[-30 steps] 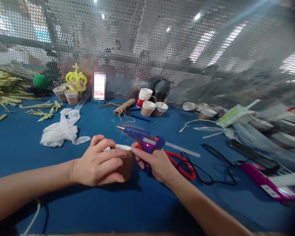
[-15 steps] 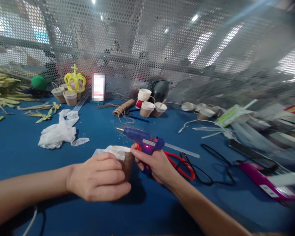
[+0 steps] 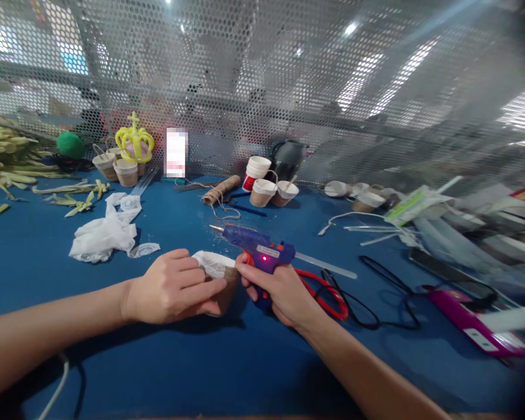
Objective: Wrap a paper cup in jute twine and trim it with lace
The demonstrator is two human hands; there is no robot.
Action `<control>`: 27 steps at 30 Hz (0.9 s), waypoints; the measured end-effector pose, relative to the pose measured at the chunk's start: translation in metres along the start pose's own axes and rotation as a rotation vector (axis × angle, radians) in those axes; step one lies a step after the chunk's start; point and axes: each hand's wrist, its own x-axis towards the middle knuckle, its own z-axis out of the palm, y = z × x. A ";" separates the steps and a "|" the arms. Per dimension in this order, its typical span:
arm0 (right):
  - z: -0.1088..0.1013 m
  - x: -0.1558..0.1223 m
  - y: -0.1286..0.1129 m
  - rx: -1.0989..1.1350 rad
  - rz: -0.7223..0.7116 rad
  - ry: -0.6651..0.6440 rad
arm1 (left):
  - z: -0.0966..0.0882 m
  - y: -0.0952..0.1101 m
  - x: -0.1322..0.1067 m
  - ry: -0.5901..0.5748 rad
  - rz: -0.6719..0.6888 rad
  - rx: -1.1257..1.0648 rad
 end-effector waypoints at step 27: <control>-0.012 0.001 -0.010 0.192 -0.128 0.152 | -0.010 -0.004 0.005 0.034 -0.522 -0.316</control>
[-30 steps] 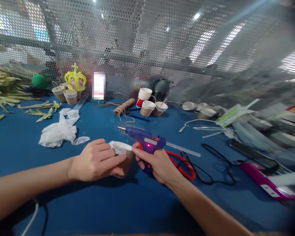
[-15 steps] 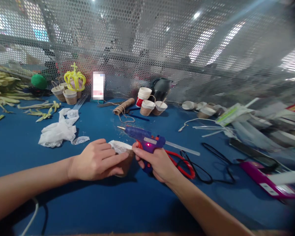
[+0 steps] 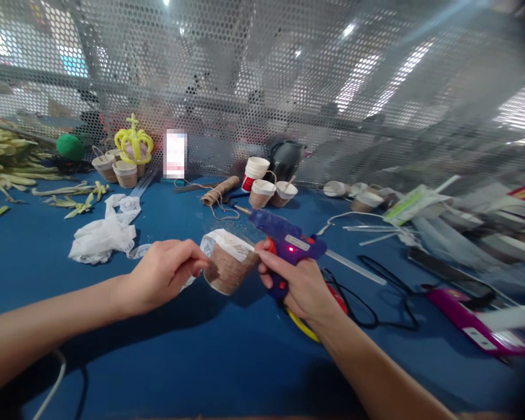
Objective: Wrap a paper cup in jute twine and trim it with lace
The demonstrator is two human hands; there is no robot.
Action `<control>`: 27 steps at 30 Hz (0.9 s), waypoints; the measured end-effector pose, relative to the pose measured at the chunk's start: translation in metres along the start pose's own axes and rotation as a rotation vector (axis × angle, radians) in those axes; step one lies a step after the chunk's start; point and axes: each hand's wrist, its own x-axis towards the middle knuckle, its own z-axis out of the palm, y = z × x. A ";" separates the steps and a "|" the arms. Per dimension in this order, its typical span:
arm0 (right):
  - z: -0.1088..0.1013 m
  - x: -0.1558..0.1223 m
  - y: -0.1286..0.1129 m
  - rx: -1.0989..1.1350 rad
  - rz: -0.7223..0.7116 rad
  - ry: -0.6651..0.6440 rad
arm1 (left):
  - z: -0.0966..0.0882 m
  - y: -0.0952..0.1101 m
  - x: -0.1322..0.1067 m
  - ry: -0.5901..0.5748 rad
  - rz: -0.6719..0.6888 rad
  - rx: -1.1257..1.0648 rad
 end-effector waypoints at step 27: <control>0.000 0.000 0.003 -0.023 0.020 -0.028 | 0.012 -0.032 0.009 -0.022 -0.845 -0.899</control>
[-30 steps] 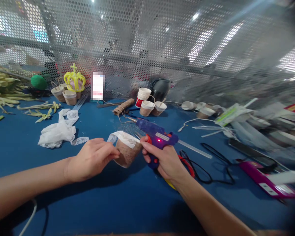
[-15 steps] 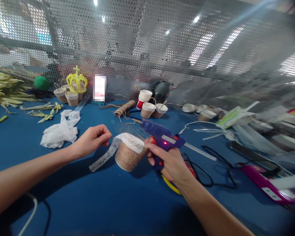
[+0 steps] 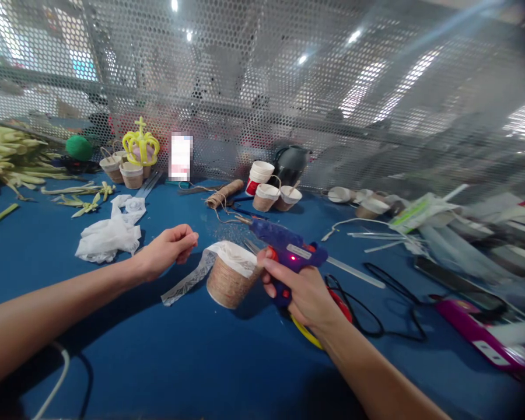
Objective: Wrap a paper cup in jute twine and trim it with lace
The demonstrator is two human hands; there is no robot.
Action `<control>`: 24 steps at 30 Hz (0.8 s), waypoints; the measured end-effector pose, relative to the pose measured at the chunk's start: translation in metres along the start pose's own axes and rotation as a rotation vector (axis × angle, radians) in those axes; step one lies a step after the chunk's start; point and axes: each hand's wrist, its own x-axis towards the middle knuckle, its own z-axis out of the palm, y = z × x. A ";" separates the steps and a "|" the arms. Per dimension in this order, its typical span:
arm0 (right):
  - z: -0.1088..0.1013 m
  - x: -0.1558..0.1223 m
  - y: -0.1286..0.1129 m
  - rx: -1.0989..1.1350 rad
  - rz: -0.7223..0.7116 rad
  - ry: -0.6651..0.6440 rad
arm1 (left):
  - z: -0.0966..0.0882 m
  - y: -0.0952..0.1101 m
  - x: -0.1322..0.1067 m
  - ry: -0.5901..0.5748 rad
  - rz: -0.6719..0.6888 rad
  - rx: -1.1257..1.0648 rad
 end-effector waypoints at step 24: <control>-0.006 0.006 0.007 0.059 -0.012 -0.007 | -0.006 -0.007 0.007 0.015 0.016 -0.012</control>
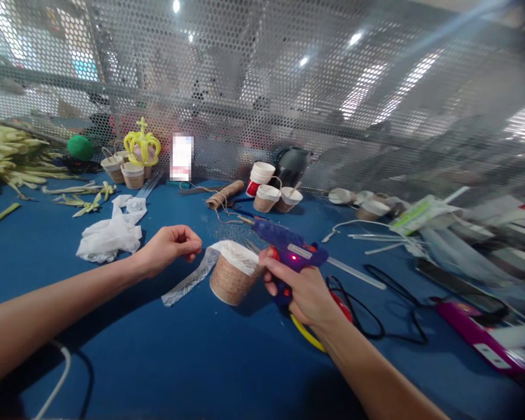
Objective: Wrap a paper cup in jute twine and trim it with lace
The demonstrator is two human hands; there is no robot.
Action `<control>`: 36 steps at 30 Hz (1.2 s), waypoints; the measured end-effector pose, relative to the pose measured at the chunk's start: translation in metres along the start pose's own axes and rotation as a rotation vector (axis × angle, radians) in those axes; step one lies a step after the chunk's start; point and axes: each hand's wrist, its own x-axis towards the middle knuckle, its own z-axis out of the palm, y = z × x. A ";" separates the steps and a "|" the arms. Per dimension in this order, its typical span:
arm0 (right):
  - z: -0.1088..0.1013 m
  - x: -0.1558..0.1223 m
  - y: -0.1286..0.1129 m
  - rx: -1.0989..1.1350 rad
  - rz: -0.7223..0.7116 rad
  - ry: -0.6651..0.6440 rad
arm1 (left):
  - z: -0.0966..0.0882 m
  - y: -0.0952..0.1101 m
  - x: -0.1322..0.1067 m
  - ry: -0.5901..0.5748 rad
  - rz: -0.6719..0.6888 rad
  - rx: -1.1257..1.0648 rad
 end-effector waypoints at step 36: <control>0.002 0.001 0.004 -0.051 -0.007 -0.007 | 0.010 0.017 -0.019 -0.111 0.215 0.356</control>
